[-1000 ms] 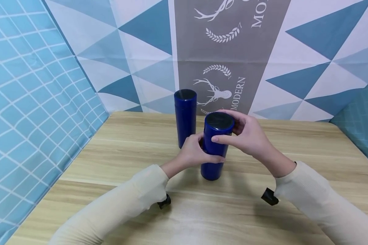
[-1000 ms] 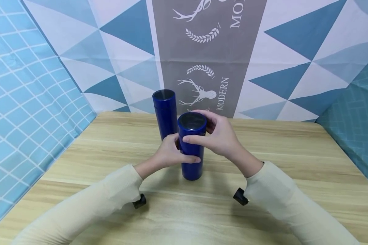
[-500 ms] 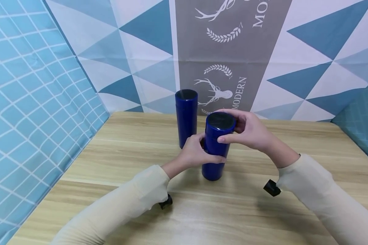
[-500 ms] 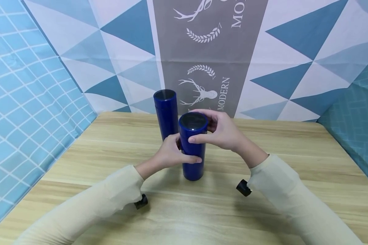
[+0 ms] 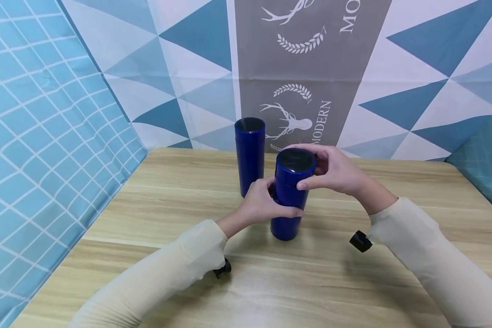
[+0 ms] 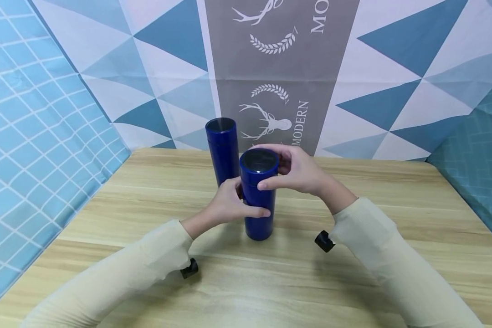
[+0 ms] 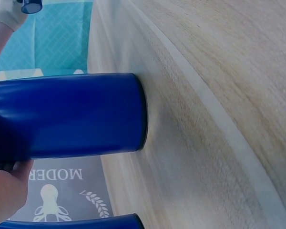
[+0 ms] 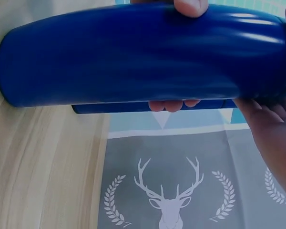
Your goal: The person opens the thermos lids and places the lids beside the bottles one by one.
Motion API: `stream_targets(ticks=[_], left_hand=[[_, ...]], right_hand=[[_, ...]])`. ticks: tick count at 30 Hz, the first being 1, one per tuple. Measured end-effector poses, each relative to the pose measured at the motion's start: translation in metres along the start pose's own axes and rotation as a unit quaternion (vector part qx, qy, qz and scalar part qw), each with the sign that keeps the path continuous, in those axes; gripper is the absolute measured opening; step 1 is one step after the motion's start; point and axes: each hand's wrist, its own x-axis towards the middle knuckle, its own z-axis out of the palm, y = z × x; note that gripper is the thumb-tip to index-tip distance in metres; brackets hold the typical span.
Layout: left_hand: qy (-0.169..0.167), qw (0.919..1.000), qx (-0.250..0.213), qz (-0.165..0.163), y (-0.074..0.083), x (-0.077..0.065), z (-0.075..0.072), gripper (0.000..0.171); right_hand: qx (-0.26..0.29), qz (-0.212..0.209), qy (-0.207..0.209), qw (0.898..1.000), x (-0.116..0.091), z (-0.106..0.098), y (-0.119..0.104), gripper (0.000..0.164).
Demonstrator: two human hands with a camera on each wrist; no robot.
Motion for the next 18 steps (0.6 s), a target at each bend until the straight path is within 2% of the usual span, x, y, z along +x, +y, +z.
stream_targets(ticks=[6, 14, 18], left_hand=[[-0.001, 1.0000, -0.002, -0.002, 0.0015, -0.0003, -0.0009, 0.051], [-0.001, 1.0000, -0.004, -0.008, 0.0023, -0.0002, -0.0003, 0.052], [0.001, 0.9999, -0.002, -0.013, 0.0023, -0.0012, 0.0003, 0.052]], right_hand=[[0.004, -0.019, -0.027, 0.999, 0.0030, -0.0051, 0.0030, 0.068], [0.040, -0.019, -0.052, 0.998, 0.0043, -0.0088, 0.0046, 0.068], [0.048, -0.023, -0.080, 0.995, 0.0034, -0.0081, 0.0026, 0.071]])
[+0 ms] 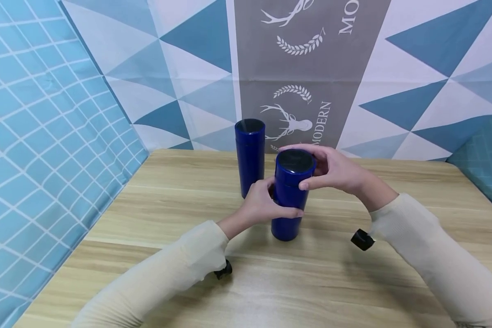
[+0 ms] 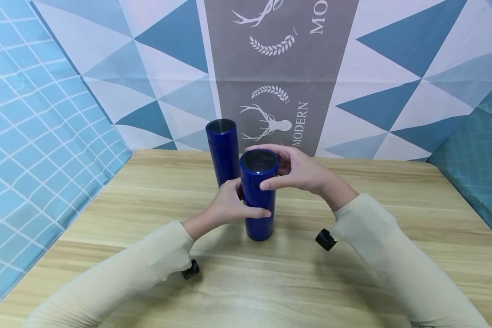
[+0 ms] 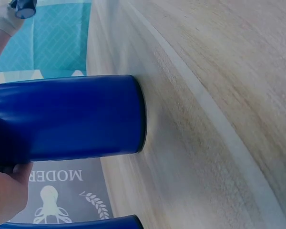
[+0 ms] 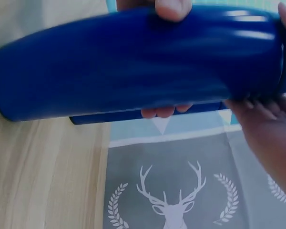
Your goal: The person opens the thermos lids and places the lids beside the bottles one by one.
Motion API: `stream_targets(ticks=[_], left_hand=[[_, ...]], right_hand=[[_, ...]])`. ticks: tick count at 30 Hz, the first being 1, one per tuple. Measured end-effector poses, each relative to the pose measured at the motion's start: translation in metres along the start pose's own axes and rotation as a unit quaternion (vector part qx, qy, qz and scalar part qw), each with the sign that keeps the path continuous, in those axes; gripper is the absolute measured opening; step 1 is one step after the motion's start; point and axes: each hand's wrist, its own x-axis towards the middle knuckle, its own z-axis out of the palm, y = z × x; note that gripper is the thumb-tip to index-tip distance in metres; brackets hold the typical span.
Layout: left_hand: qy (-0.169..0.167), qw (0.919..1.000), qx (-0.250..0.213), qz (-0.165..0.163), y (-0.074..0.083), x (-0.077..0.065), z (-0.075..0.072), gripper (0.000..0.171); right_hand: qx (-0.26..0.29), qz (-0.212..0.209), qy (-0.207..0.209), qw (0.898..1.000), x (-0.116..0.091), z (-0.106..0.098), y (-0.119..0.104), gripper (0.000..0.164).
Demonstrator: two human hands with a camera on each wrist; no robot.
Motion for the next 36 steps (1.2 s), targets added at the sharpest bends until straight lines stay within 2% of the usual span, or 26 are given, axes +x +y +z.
stream_targets(ticks=[3, 5, 7, 12, 17, 20, 23, 36], left_hand=[[0.004, 1.0000, 0.004, -0.001, 0.000, -0.001, 0.000, 0.051], [0.005, 1.0000, 0.005, 0.000, 0.000, -0.001, 0.000, 0.051], [0.005, 1.0000, 0.007, 0.002, 0.000, -0.001, 0.000, 0.051], [0.005, 0.9999, 0.009, 0.008, -0.001, 0.001, 0.001, 0.052], [0.009, 0.9998, 0.011, 0.010, -0.002, 0.003, 0.001, 0.053], [0.012, 0.9998, 0.014, 0.010, -0.001, 0.003, 0.001, 0.053], [0.010, 0.9998, 0.014, 0.008, -0.001, 0.002, 0.001, 0.053], [0.006, 0.9999, 0.009, 0.014, -0.001, 0.001, 0.001, 0.053]], right_hand=[[-0.008, -0.001, 0.000, 1.000, -0.002, 0.004, -0.004, 0.076], [-0.024, 0.005, 0.030, 0.999, -0.004, 0.009, -0.008, 0.079], [-0.044, 0.025, 0.081, 0.995, -0.008, 0.016, -0.012, 0.080], [-0.092, 0.078, 0.204, 0.971, -0.012, 0.037, -0.023, 0.077], [-0.105, 0.096, 0.268, 0.953, -0.011, 0.050, -0.030, 0.068], [-0.103, 0.096, 0.280, 0.950, -0.010, 0.053, -0.032, 0.064], [-0.100, 0.095, 0.278, 0.951, -0.010, 0.053, -0.032, 0.062], [-0.098, 0.049, 0.222, 0.969, -0.010, 0.039, -0.026, 0.058]])
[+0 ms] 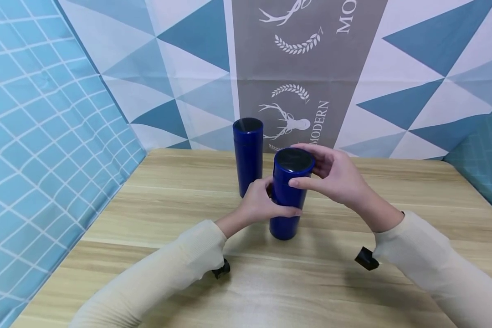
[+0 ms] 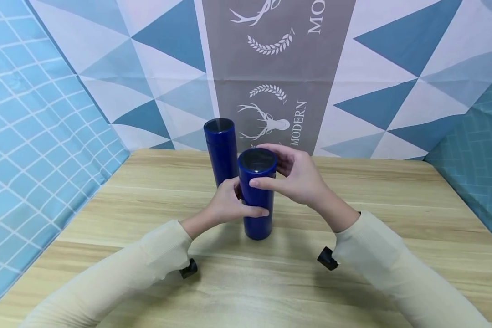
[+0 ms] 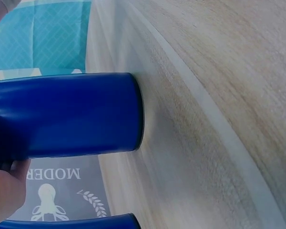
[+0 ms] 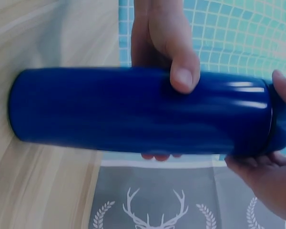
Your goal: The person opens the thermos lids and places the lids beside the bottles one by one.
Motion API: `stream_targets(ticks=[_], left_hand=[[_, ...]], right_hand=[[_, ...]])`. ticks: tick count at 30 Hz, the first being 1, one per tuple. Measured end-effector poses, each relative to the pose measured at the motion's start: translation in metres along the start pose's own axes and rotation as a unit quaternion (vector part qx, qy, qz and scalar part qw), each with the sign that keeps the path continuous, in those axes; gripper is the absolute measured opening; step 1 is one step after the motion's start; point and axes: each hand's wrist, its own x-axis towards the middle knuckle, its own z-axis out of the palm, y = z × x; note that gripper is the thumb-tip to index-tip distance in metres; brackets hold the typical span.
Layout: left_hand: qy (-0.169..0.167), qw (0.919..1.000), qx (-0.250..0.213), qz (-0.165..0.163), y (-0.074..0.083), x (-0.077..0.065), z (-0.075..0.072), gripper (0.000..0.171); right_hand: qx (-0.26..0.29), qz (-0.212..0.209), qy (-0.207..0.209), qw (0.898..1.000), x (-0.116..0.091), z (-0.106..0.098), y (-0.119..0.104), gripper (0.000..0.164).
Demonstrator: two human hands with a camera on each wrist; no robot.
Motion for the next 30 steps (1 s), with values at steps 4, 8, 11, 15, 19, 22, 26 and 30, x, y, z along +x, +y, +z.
stream_targets(ticks=[4, 8, 11, 15, 19, 22, 26, 30], left_hand=[[-0.001, 1.0000, -0.006, 0.005, -0.002, 0.000, 0.000, 0.054], [-0.004, 0.9998, -0.016, 0.006, -0.004, 0.000, 0.000, 0.054], [-0.007, 0.9996, -0.027, 0.006, -0.005, 0.000, 0.000, 0.053], [-0.013, 0.9991, -0.040, 0.006, -0.006, 0.000, 0.001, 0.054], [-0.019, 0.9987, -0.047, 0.004, -0.007, 0.000, 0.001, 0.056], [-0.021, 0.9985, -0.050, 0.003, -0.009, 0.001, 0.001, 0.057], [-0.028, 0.9980, -0.057, -0.003, -0.011, 0.001, 0.000, 0.058], [-0.037, 0.9969, -0.068, -0.012, -0.013, 0.002, -0.001, 0.059]], right_hand=[[0.002, -0.021, -0.035, 0.999, 0.003, -0.005, 0.004, 0.059], [0.000, -0.035, -0.064, 0.997, 0.007, -0.010, 0.008, 0.059], [0.008, -0.043, -0.082, 0.996, 0.010, -0.013, 0.011, 0.060], [0.021, -0.047, -0.106, 0.993, 0.012, -0.017, 0.015, 0.061], [0.030, -0.051, -0.131, 0.990, 0.015, -0.022, 0.019, 0.062], [0.042, -0.056, -0.150, 0.986, 0.018, -0.024, 0.021, 0.062], [0.058, -0.060, -0.172, 0.982, 0.021, -0.026, 0.025, 0.063], [0.070, -0.052, -0.185, 0.979, 0.024, -0.029, 0.027, 0.063]])
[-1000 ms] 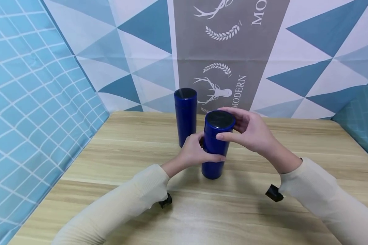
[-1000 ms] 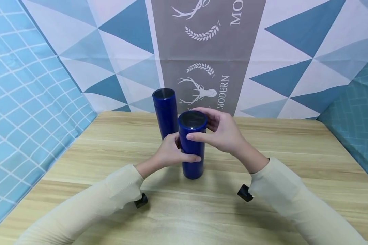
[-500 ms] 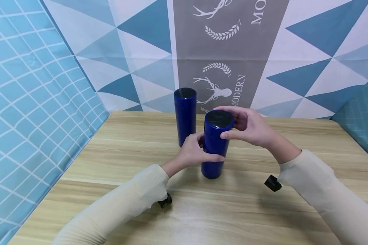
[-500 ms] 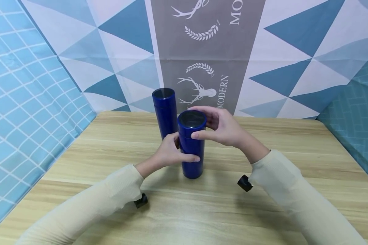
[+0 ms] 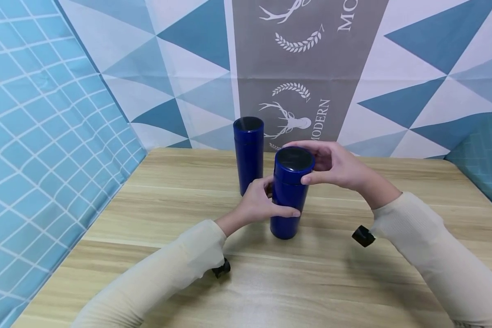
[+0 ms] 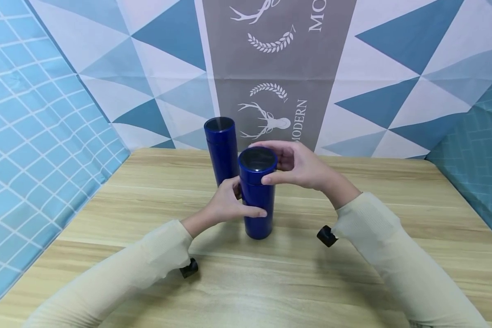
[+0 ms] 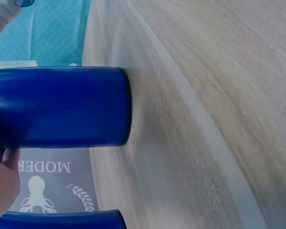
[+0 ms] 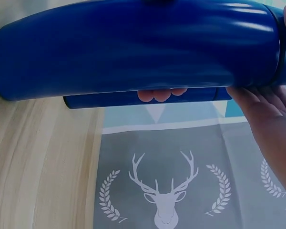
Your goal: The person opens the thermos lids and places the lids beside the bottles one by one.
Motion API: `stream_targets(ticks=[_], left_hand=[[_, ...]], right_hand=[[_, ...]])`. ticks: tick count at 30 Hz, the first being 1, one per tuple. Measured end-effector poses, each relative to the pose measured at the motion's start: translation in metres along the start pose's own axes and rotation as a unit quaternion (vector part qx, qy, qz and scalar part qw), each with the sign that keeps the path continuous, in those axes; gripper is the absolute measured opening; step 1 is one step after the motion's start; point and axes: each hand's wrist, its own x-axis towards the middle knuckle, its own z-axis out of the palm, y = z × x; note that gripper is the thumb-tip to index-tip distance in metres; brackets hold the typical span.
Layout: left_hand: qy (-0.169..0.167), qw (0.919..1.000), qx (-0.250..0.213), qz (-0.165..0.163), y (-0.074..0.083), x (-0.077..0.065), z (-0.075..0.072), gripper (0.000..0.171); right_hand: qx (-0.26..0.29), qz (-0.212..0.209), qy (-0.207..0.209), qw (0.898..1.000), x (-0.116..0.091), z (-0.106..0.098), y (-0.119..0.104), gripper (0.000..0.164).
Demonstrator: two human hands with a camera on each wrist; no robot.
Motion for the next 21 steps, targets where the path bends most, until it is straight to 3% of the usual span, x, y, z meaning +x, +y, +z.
stream_targets(ticks=[9, 18, 21], left_hand=[[-0.029, 0.9988, -0.039, 0.003, -0.0048, 0.0018, -0.0061, 0.065], [-0.026, 0.9991, -0.032, 0.010, -0.0064, 0.0017, -0.0080, 0.064], [-0.029, 0.9991, -0.025, 0.018, -0.0053, 0.0012, -0.0077, 0.062]], right_hand=[[0.033, 0.003, -0.026, 0.999, 0.0030, -0.0050, 0.0022, 0.064], [0.068, 0.005, -0.053, 0.996, 0.0019, -0.0061, 0.0034, 0.067], [0.063, 0.011, -0.036, 0.997, -0.0030, 0.0014, -0.0009, 0.074]])
